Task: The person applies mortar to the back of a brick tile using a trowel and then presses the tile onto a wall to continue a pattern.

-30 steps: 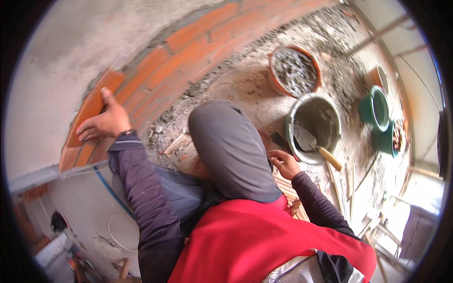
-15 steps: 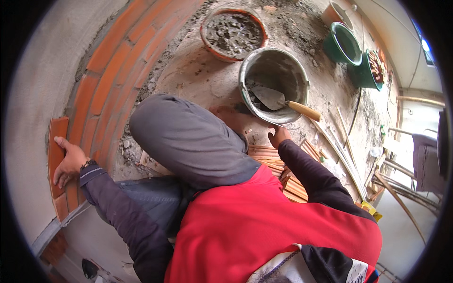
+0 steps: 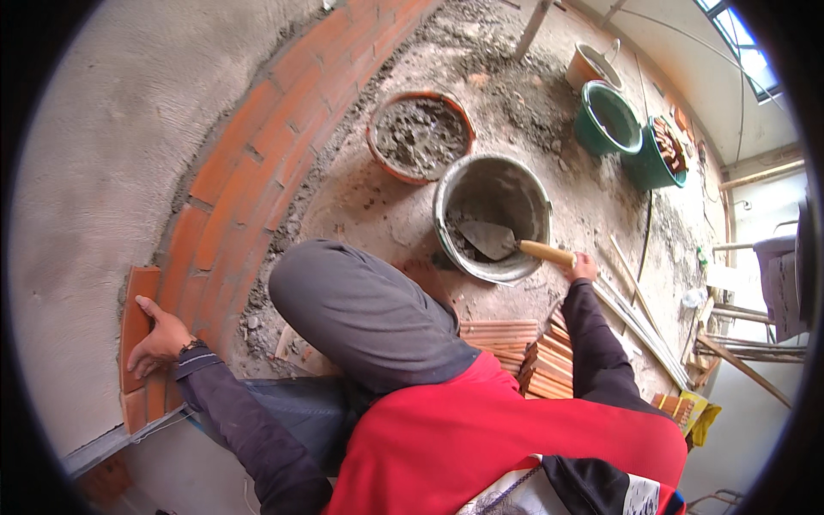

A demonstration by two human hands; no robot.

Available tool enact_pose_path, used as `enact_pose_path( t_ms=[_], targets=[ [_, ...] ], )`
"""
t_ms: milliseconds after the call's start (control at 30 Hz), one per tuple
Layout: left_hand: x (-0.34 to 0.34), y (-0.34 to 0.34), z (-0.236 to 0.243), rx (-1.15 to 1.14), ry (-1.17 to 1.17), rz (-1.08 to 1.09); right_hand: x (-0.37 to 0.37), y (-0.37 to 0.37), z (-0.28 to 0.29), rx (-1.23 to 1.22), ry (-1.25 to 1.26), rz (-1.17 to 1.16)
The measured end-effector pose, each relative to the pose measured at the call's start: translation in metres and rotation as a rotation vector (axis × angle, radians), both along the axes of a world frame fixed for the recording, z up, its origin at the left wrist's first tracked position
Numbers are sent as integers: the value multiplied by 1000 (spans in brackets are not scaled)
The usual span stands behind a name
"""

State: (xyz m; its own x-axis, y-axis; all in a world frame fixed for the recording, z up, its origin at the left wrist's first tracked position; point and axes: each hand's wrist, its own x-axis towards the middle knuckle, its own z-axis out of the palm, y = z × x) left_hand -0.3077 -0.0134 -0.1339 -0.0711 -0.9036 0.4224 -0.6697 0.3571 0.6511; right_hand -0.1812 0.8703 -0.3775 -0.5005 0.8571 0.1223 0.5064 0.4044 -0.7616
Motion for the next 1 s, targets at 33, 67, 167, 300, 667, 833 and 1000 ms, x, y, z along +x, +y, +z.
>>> enact_pose_path(
  t_ms=[33,67,167,300,667,833,1000],
  targets=[
    [21,-8,13,-53,-13,40,-38,-22,8,-321,141,8],
    [49,-17,32,-105,-25,90,-73,-50,29,-563,231,55],
    [14,14,25,-10,65,37,-90,54,102,-188,609,402],
    [32,11,39,-81,89,32,-161,-99,186,-451,543,482],
    [23,25,34,34,160,-20,-125,-489,355,-496,348,1465],
    [30,35,36,126,240,-98,-128,-561,380,-249,326,1966],
    [48,63,77,159,219,-307,-140,-594,368,-193,81,2193]
  ],
)
